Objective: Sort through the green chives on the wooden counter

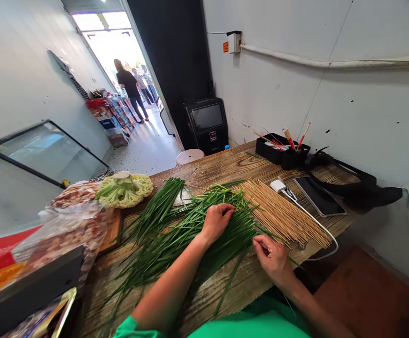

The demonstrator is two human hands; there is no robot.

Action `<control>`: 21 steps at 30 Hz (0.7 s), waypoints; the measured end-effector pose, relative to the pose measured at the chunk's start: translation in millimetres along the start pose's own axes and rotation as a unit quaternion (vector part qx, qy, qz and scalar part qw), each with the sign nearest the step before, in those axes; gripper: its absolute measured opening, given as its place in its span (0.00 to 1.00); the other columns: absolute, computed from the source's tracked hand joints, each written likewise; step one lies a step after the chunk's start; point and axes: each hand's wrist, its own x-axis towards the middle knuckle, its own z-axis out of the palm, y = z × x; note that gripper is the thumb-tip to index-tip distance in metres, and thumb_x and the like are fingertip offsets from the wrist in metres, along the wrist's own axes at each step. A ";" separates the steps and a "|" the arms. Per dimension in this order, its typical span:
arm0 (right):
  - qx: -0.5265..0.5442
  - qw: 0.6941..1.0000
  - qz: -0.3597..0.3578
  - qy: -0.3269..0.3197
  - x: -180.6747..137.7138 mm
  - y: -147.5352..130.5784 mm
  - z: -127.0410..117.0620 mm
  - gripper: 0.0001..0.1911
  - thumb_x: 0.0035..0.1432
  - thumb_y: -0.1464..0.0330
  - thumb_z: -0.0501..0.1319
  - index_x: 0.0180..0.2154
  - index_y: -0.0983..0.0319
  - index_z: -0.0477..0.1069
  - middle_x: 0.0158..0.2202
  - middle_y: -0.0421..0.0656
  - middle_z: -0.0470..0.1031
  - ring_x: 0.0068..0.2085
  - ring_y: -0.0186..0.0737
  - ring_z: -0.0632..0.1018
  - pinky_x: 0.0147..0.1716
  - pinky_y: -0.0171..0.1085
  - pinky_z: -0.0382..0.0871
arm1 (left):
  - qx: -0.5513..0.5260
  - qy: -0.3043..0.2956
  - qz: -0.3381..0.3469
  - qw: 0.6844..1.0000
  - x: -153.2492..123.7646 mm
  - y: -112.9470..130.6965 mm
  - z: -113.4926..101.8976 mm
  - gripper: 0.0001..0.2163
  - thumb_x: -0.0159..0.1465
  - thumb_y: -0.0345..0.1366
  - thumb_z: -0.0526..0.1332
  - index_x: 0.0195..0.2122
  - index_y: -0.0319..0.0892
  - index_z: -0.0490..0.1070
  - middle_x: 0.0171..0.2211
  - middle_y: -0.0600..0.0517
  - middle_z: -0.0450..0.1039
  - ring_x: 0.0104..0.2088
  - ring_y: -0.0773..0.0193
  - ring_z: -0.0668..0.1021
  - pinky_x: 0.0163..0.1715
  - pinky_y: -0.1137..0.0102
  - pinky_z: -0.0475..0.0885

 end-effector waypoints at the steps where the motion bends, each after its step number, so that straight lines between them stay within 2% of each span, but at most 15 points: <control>1: -0.003 1.000 -0.003 0.002 0.0 -0.2 -0.3 0.10 0.62 0.66 0.51 0.34 0.61 0.69 0.25 0.40 0.75 0.25 0.35 0.76 0.22 0.30 0.64 | 0.003 0.003 -0.001 1.000 0.2 0.0 -0.1 0.07 0.58 0.30 0.58 0.33 0.40 0.77 0.28 0.53 0.78 0.28 0.68 0.75 0.32 0.74 0.67; 9: -0.016 1.000 -0.003 0.004 0.6 -5.0 -2.8 0.11 0.62 0.66 0.51 0.33 0.61 0.70 0.23 0.40 0.75 0.23 0.34 0.75 0.18 0.30 0.62 | 0.006 0.014 -0.006 1.000 -0.3 -2.7 2.2 0.07 0.58 0.31 0.58 0.33 0.40 0.77 0.27 0.53 0.77 0.27 0.68 0.75 0.30 0.74 0.67; 21: -0.014 1.000 -0.006 0.003 1.5 -5.3 -4.0 0.11 0.62 0.67 0.51 0.33 0.61 0.69 0.24 0.40 0.75 0.24 0.35 0.76 0.23 0.31 0.65 | 0.002 0.012 0.000 1.000 0.3 -2.4 2.0 0.07 0.57 0.30 0.59 0.33 0.40 0.77 0.27 0.53 0.77 0.27 0.68 0.76 0.31 0.74 0.68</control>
